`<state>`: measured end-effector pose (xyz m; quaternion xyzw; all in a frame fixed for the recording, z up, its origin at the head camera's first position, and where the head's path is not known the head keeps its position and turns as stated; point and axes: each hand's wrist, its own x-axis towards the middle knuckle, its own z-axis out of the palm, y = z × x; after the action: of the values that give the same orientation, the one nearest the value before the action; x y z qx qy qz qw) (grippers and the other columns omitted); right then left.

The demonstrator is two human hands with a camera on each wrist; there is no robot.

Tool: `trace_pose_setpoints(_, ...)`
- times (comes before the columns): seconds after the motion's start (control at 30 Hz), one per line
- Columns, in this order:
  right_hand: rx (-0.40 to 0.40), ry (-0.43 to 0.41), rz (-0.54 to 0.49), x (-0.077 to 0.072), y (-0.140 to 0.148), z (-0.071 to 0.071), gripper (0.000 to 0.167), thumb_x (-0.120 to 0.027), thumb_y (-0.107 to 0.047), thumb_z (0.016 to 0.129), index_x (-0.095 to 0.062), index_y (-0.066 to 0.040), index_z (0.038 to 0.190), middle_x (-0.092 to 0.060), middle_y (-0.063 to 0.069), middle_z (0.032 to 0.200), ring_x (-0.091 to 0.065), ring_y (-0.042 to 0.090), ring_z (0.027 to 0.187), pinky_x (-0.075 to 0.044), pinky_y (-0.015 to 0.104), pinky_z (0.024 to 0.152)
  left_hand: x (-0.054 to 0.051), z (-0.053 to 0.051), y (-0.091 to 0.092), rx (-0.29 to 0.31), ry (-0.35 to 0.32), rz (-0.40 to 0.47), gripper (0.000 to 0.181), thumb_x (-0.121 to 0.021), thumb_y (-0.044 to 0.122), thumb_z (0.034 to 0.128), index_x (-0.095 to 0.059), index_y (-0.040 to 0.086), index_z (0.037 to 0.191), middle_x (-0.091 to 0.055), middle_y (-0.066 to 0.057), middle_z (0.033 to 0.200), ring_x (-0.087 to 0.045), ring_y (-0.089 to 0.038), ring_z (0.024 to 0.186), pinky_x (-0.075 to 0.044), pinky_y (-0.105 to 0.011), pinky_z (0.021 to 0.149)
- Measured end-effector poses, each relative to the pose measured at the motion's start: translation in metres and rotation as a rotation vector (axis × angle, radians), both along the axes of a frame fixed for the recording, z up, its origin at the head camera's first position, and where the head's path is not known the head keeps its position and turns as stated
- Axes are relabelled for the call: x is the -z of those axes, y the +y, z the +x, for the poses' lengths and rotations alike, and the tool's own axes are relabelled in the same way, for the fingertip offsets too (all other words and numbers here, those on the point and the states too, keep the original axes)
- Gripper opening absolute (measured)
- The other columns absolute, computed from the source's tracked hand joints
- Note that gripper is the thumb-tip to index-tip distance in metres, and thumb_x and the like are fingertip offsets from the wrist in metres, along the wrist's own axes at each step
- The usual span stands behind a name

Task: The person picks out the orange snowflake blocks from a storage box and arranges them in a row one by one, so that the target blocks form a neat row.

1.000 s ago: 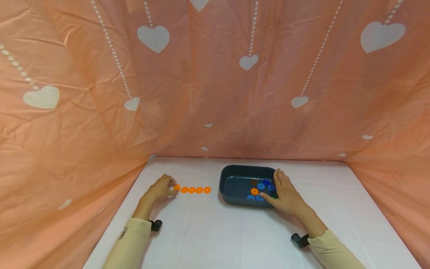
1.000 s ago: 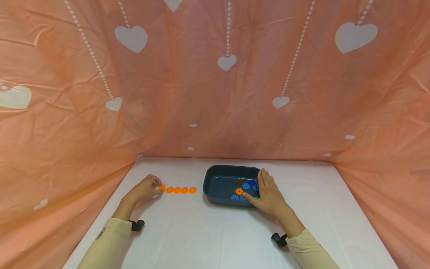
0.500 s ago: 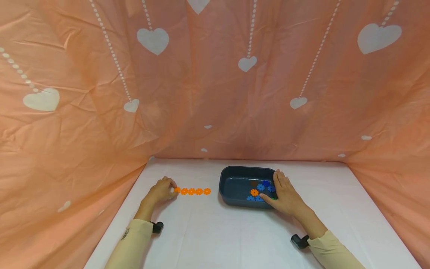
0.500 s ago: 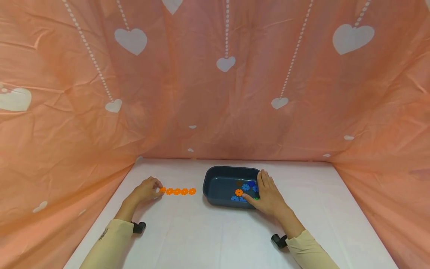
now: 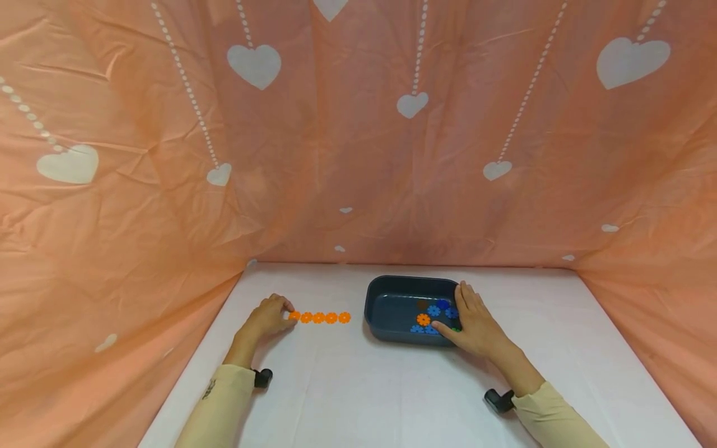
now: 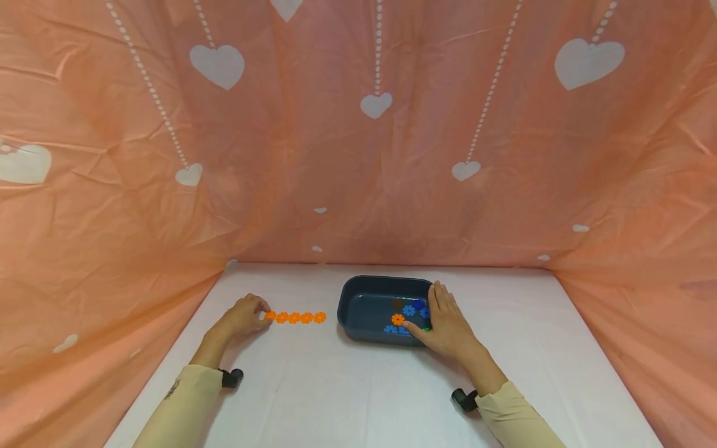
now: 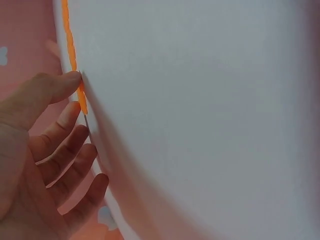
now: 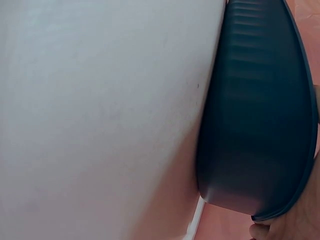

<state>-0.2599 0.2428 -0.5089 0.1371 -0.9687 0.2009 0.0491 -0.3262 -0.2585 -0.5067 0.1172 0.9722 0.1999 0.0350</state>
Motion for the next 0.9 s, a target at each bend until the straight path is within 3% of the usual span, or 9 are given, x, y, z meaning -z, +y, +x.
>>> trace_pose_setpoints(0.23, -0.003, -0.005, -0.011, -0.001, 0.000, 0.001, 0.115, -0.062, -0.067, 0.100, -0.013, 0.015, 0.164, -0.008, 0.035, 0.173, -0.009, 0.052, 0.161, -0.012, 0.065, 0.128, -0.002, 0.001, 0.004, 0.005, 0.019, 0.014, 0.024, -0.081, 0.023, 0.0944, -0.069, 0.007, 0.107, -0.064, -0.015, 0.114, -0.060, -0.037, 0.108, -0.050, -0.058, 0.096)
trace_pose_setpoints(0.37, -0.004, -0.003, -0.013, -0.002, 0.000, 0.001, 0.115, -0.062, -0.067, 0.099, -0.013, 0.015, 0.164, -0.008, 0.035, 0.174, -0.009, 0.052, 0.162, -0.012, 0.065, 0.129, -0.009, 0.002, 0.014, 0.031, 0.053, 0.019, 0.027, -0.078, 0.025, 0.0974, -0.069, 0.005, 0.113, -0.064, -0.016, 0.120, -0.061, -0.039, 0.111, -0.050, -0.058, 0.097)
trace_pose_setpoints(0.57, -0.004, -0.007, -0.013, -0.003, 0.000, 0.000, 0.116, -0.062, -0.068, 0.099, -0.014, 0.015, 0.164, -0.008, 0.035, 0.173, -0.010, 0.052, 0.161, -0.012, 0.065, 0.128, -0.026, 0.001, 0.042, 0.060, 0.064, 0.073, 0.033, -0.077, 0.028, 0.0994, -0.070, 0.006, 0.123, -0.061, -0.018, 0.137, -0.061, -0.040, 0.119, -0.050, -0.059, 0.101)
trace_pose_setpoints(0.9, -0.017, -0.026, -0.029, -0.006, 0.001, 0.003, 0.119, -0.065, -0.070, 0.096, -0.015, 0.015, 0.164, -0.007, 0.035, 0.174, -0.009, 0.052, 0.162, -0.011, 0.064, 0.129, -0.047, 0.006, 0.100, 0.184, 0.144, 0.082, 0.030, -0.081, 0.028, 0.0970, -0.071, 0.012, 0.120, -0.063, -0.010, 0.135, -0.063, -0.032, 0.116, -0.053, -0.052, 0.098)
